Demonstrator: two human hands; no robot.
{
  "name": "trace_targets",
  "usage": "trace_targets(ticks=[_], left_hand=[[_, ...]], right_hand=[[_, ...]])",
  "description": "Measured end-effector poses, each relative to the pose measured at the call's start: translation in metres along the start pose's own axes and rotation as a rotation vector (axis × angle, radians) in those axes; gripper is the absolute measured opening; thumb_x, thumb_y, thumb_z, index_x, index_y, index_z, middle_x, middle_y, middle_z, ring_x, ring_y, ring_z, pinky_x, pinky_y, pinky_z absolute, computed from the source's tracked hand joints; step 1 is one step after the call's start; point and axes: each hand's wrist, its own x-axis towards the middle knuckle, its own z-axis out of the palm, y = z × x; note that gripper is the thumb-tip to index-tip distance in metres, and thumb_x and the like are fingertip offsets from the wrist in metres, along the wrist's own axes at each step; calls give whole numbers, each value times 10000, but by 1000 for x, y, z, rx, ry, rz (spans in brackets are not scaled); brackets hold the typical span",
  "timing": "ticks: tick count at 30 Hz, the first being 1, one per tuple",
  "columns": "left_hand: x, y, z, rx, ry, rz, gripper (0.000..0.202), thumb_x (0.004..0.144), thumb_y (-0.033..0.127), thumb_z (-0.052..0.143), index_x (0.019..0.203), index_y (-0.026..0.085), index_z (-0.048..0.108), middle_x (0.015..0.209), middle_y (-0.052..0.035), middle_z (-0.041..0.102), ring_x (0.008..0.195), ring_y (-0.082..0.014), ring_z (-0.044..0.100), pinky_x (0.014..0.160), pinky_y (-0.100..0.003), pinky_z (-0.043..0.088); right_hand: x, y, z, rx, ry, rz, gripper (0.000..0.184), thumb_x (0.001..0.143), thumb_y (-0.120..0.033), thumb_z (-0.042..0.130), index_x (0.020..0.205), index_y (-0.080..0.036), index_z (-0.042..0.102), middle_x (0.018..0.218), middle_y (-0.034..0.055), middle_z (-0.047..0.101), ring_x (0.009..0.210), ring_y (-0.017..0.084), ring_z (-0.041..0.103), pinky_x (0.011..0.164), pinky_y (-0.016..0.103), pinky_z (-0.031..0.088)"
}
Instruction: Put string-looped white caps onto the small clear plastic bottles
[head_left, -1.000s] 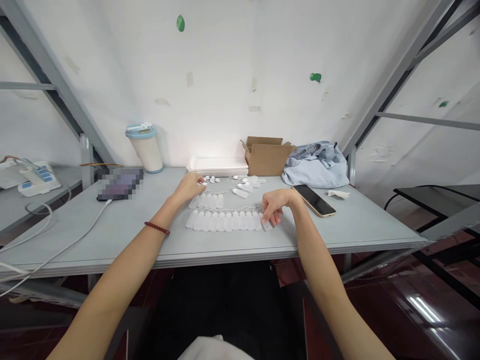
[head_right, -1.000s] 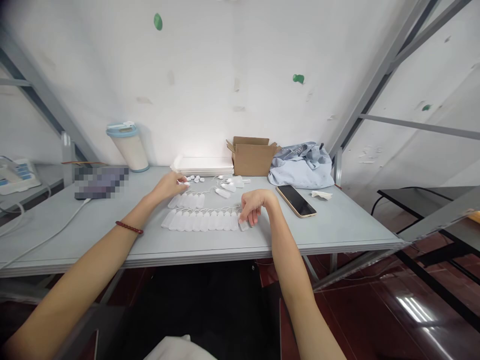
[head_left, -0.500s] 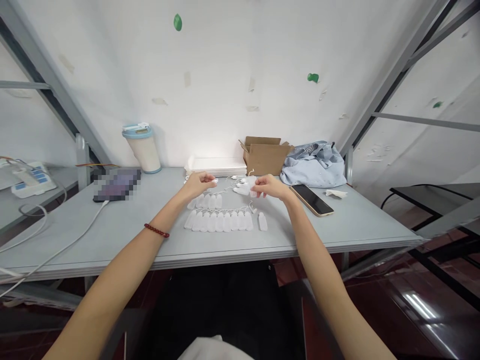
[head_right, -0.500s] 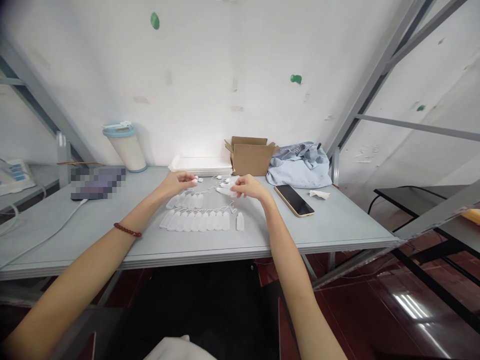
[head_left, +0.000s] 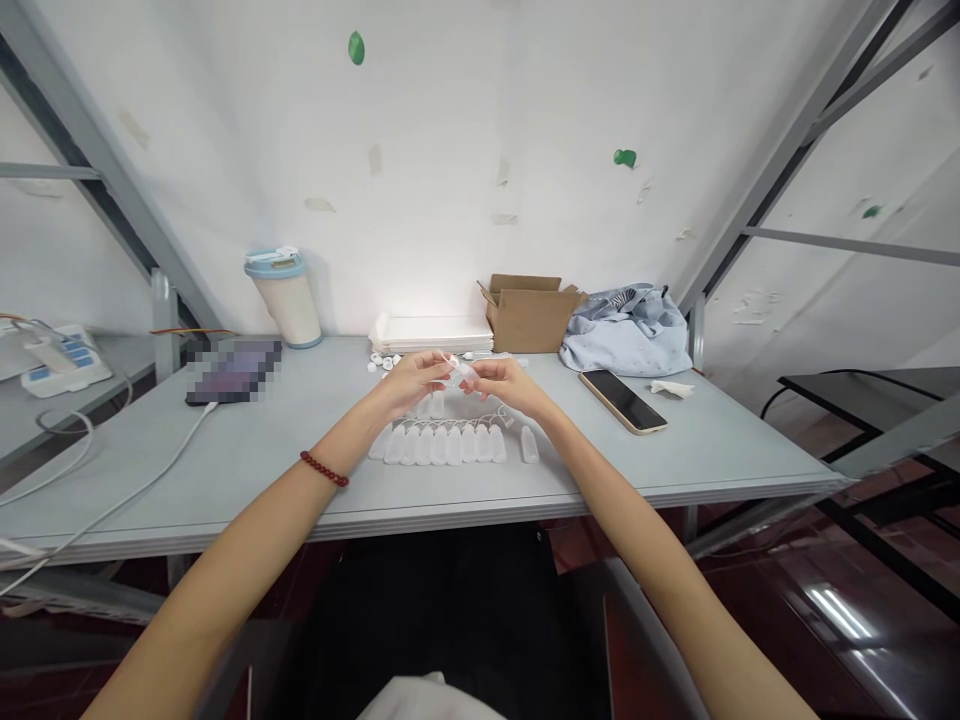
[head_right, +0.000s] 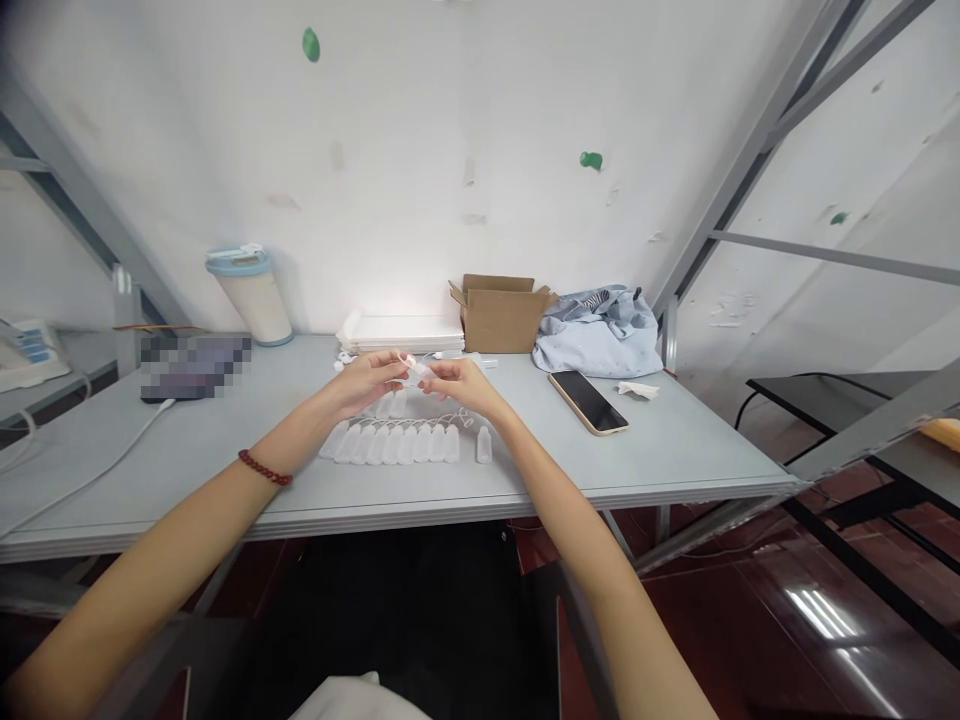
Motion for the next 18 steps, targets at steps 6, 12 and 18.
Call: trace_targets(ticks=[6, 12, 18], left_hand=[[-2, 3, 1, 5, -66, 40, 290, 617, 344, 794, 813, 167, 674, 840, -21, 624, 764, -137, 563, 725, -295, 410], [-4, 3, 0, 210, -30, 95, 318, 662, 413, 760, 871, 183, 689, 935, -45, 666, 830, -177, 588, 770, -332, 437], [-3, 1, -5, 363, -35, 145, 328, 705, 453, 721, 877, 174, 699, 929, -63, 684, 835, -185, 593, 773, -336, 449]], right_hand=[[-1, 0, 0, 41, -59, 10, 222, 769, -297, 611, 902, -149, 710, 820, 56, 705, 785, 163, 657, 643, 255, 511], [0, 3, 1, 76, -60, -7, 263, 777, -341, 632, 941, -142, 685, 873, 69, 700, 707, 128, 626, 580, 230, 487], [1, 4, 1, 165, 29, 21, 347, 772, -370, 640, 1045, -176, 548, 777, 40, 697, 572, 97, 508, 494, 216, 411]])
